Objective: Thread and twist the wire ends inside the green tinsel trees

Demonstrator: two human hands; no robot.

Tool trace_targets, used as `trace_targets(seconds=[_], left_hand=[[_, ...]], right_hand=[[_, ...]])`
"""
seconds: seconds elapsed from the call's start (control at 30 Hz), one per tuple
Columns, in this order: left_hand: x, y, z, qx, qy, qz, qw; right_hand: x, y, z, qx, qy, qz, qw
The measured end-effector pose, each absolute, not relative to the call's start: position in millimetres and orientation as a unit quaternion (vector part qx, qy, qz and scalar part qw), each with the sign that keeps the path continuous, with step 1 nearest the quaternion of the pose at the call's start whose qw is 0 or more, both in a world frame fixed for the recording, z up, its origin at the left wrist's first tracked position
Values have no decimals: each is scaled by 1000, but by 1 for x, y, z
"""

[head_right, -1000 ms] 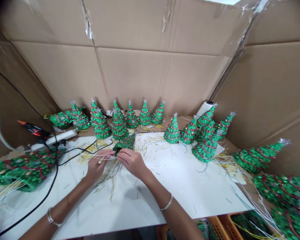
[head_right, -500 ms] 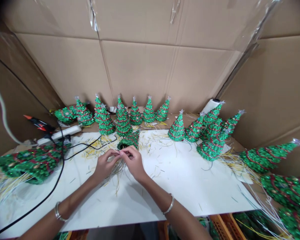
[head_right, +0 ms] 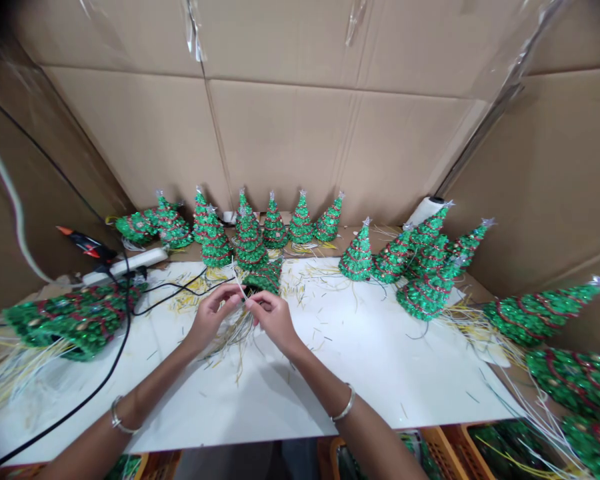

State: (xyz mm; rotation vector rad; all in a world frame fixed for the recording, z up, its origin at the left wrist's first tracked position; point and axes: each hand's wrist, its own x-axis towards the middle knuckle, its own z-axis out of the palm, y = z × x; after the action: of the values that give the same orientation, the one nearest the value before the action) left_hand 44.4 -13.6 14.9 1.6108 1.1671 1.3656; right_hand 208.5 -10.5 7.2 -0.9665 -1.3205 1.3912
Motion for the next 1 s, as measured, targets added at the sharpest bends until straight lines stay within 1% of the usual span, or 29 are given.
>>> trace_targets(seconds=[0.13, 0.23, 0.43, 0.67, 0.77, 0.9, 1.0], left_hand=[[47, -10, 7, 550, 450, 555, 432], [49, -10, 6, 506, 453, 575, 457], [48, -10, 10, 491, 453, 588, 456], [45, -8, 2, 514, 453, 583, 437], [44, -9, 3, 523, 456, 583, 423], [46, -12, 7, 569, 451, 578, 373], [48, -14, 8, 602, 444, 570, 340]], right_hand=[[206, -12, 2, -395, -548, 580, 455], [206, -12, -2, -401, -560, 566, 453], [208, -13, 1, -403, -636, 476, 455], [211, -13, 0, -388, -675, 434, 454], [210, -14, 1, -392, -649, 468, 454], [206, -16, 4, -375, -572, 586, 434], [204, -16, 3, -362, -547, 614, 439]])
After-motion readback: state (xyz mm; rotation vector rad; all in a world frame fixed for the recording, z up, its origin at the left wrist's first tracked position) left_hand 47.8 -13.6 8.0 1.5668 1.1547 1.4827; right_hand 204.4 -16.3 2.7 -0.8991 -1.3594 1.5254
